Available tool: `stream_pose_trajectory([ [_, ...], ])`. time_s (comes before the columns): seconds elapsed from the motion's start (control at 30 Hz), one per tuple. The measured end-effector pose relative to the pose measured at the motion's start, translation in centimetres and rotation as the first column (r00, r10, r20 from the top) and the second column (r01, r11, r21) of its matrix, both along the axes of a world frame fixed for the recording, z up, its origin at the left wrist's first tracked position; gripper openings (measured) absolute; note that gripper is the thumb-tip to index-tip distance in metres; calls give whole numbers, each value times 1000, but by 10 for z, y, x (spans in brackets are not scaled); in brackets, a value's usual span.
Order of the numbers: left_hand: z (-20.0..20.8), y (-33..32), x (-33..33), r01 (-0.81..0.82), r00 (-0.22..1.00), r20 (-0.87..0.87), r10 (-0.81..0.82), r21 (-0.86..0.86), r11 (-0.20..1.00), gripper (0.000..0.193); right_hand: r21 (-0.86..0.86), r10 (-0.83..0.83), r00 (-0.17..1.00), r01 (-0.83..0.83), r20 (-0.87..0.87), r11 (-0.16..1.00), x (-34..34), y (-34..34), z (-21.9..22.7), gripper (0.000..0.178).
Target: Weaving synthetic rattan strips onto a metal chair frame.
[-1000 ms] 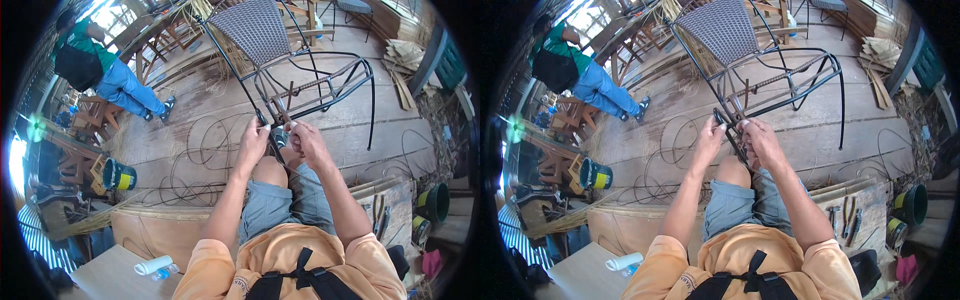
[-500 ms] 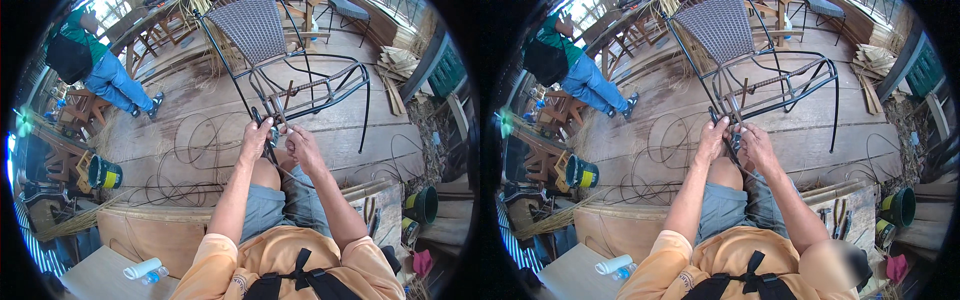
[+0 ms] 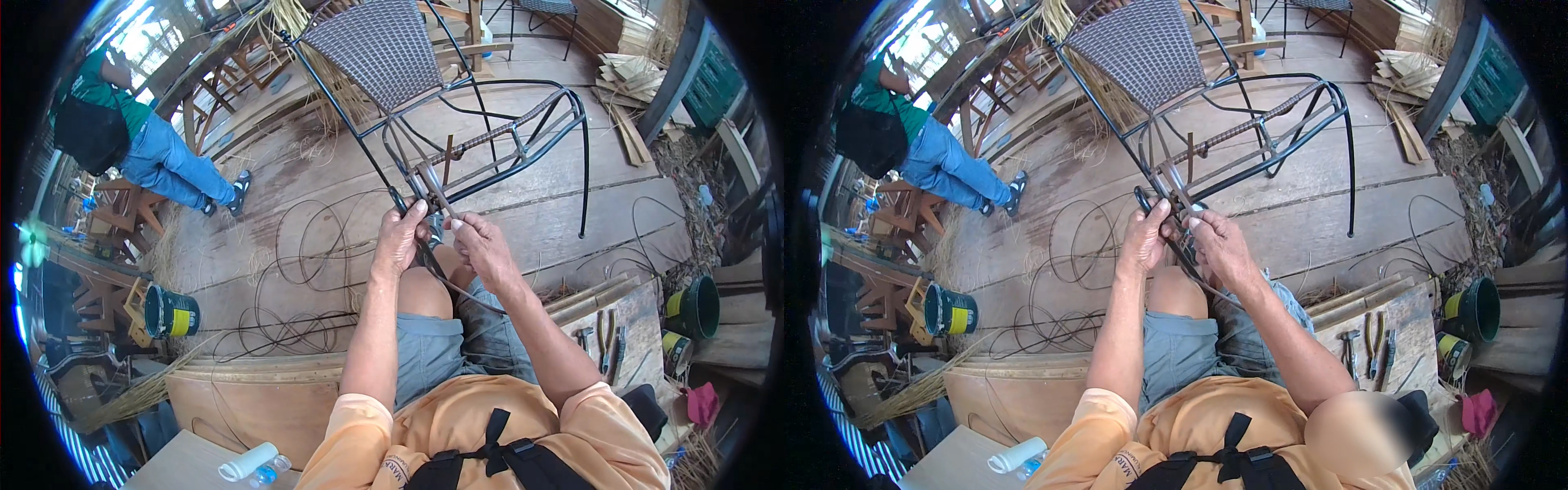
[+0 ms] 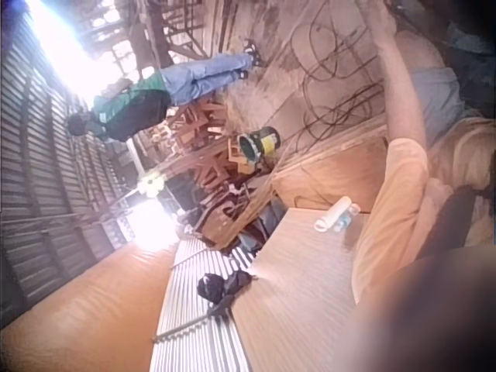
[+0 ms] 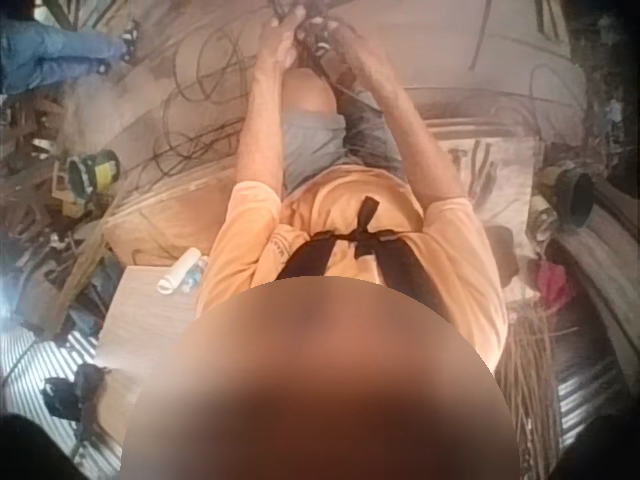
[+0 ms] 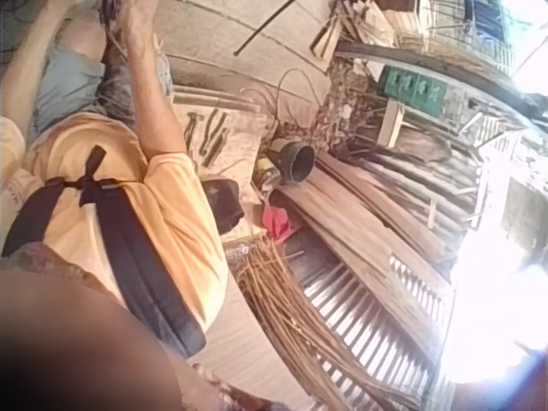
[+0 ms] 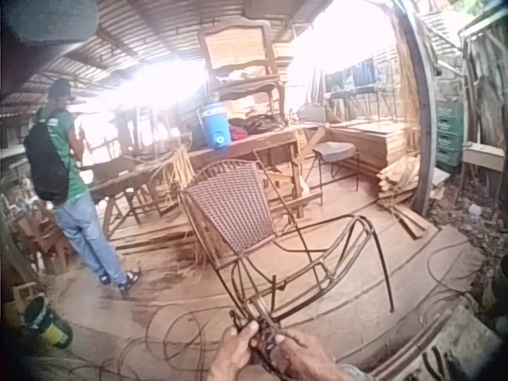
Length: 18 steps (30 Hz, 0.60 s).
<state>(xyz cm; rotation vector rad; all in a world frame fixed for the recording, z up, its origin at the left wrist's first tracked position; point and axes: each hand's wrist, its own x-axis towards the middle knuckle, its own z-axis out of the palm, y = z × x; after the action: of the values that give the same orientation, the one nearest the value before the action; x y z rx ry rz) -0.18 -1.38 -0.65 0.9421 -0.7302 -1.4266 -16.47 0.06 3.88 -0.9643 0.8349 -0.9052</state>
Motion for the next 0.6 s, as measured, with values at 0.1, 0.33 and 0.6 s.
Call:
stream_pose_trajectory([
  [0.1,2,0,-4,-21,999,32,21,6,1000,19,22,-6,1000,7,-18,1000,-1,1,-5,20],
  [0.33,13,-2,-7,39,999,-27,-38,15,999,15,-32,-20,999,21,33,999,2,10,-1,22],
  [0.6,8,0,-2,-6,999,-48,6,8,1000,12,24,-22,997,21,72,1000,1,12,-11,24],
])
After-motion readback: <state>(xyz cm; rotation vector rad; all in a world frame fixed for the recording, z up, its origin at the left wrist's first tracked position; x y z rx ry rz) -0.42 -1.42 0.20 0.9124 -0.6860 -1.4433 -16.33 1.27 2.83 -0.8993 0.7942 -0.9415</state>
